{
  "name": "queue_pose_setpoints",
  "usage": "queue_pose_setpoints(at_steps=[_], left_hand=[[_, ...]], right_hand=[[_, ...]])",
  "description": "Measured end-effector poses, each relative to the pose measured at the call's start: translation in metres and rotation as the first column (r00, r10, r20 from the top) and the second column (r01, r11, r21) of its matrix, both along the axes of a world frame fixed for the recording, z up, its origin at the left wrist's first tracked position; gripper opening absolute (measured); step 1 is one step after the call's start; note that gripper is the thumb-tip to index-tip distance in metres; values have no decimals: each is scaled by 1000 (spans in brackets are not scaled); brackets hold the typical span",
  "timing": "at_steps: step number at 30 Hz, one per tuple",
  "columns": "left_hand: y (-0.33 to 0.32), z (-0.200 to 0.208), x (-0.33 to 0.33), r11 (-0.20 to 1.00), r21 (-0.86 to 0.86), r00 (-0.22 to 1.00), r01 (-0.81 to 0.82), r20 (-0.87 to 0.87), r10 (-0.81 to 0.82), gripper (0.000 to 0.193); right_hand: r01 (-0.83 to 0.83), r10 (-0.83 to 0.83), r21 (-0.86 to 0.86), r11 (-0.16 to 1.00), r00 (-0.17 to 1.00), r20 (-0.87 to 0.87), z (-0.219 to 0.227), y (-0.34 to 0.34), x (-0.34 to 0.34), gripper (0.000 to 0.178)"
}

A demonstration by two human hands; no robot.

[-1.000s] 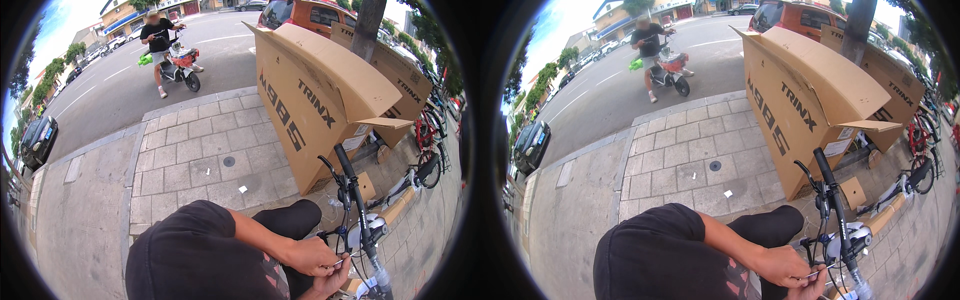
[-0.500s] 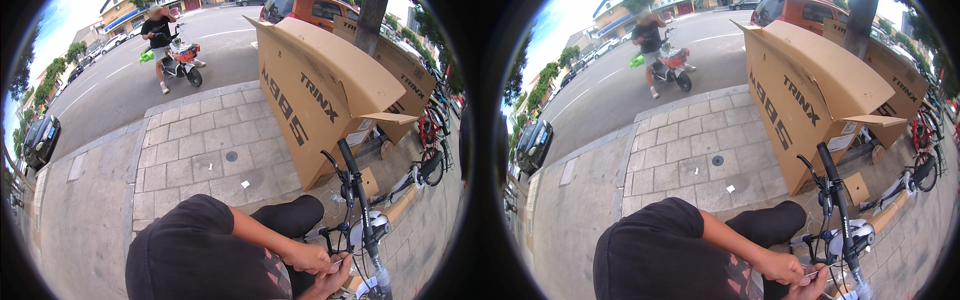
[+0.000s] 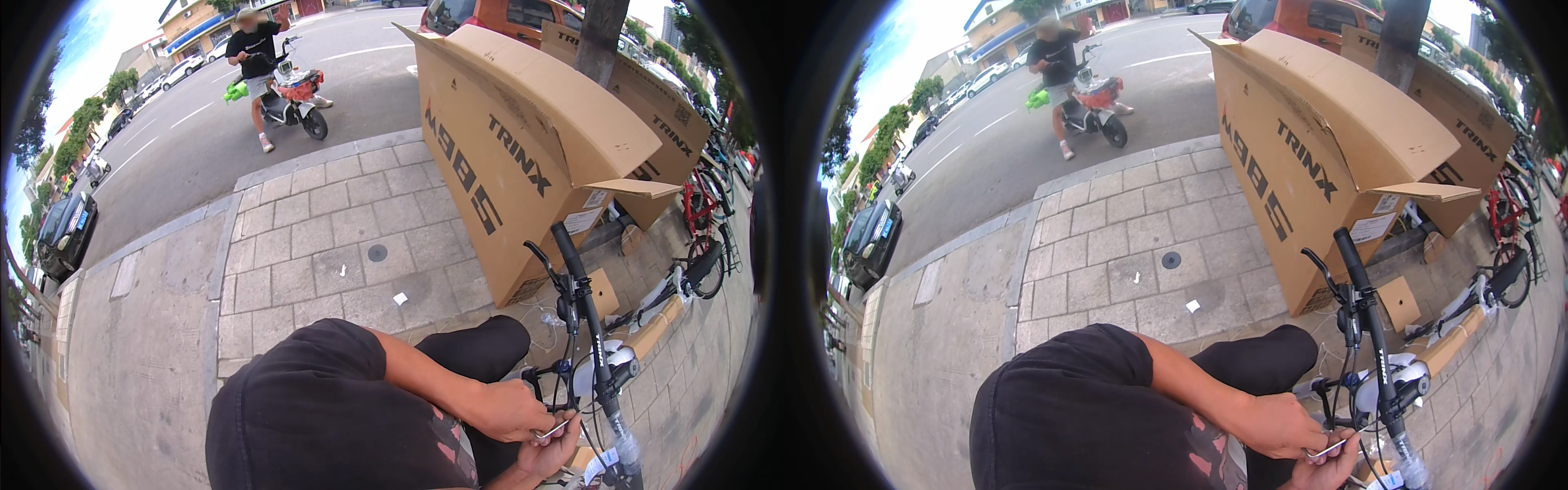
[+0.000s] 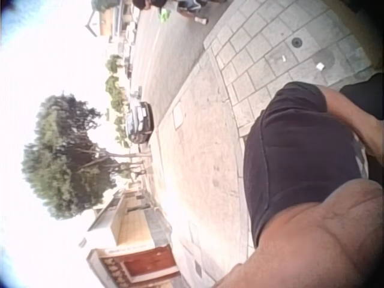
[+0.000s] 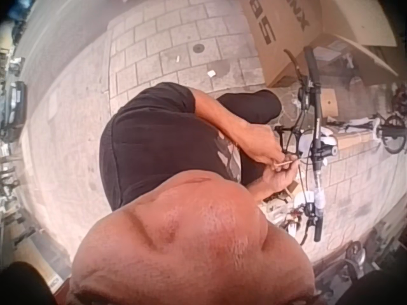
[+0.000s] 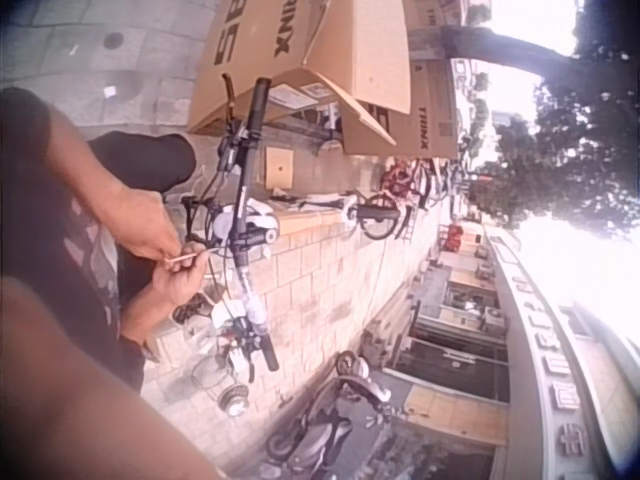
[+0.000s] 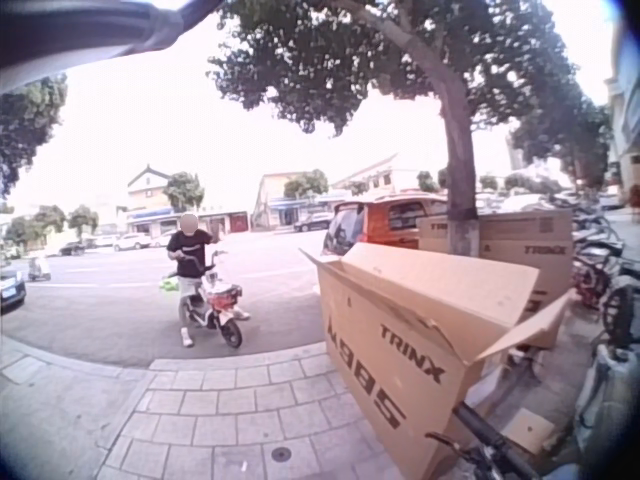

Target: The person is assembling a bicycle on a sidewalk. They use an Allen key to tighten bolts on the handlebars and adjust the brake cables.

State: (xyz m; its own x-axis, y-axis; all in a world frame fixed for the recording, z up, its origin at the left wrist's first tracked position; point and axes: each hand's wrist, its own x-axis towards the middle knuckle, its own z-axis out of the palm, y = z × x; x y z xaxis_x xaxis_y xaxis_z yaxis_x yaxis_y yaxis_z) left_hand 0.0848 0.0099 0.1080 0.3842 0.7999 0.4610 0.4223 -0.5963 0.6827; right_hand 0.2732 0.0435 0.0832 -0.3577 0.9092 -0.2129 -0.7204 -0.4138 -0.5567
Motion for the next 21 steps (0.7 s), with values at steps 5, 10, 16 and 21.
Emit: queue_pose_setpoints(at_steps=[5, 10, 16, 21], left_hand=[[-6, 0, -3, 750, -541, 905, 381, 383, -183, 51], [-6, 4, 0, 293, -760, 764, 579, 632, 131, 58], [2, -4, 6, 996, -89, 985, -20, 167, 34, 51], [4, 10, -1, 998, 60, 998, 9, -69, -5, 49]], right_hand=[[55, -55, 32, 998, 998, -1, -8, 4, -3, 31], [73, -72, 44, 996, 997, -11, -3, 1, -8, 30], [114, -112, -4, 994, 987, 115, -9, 0, -4, 31], [65, -104, 160, 985, 962, 252, -10, -6, -2, 32]])
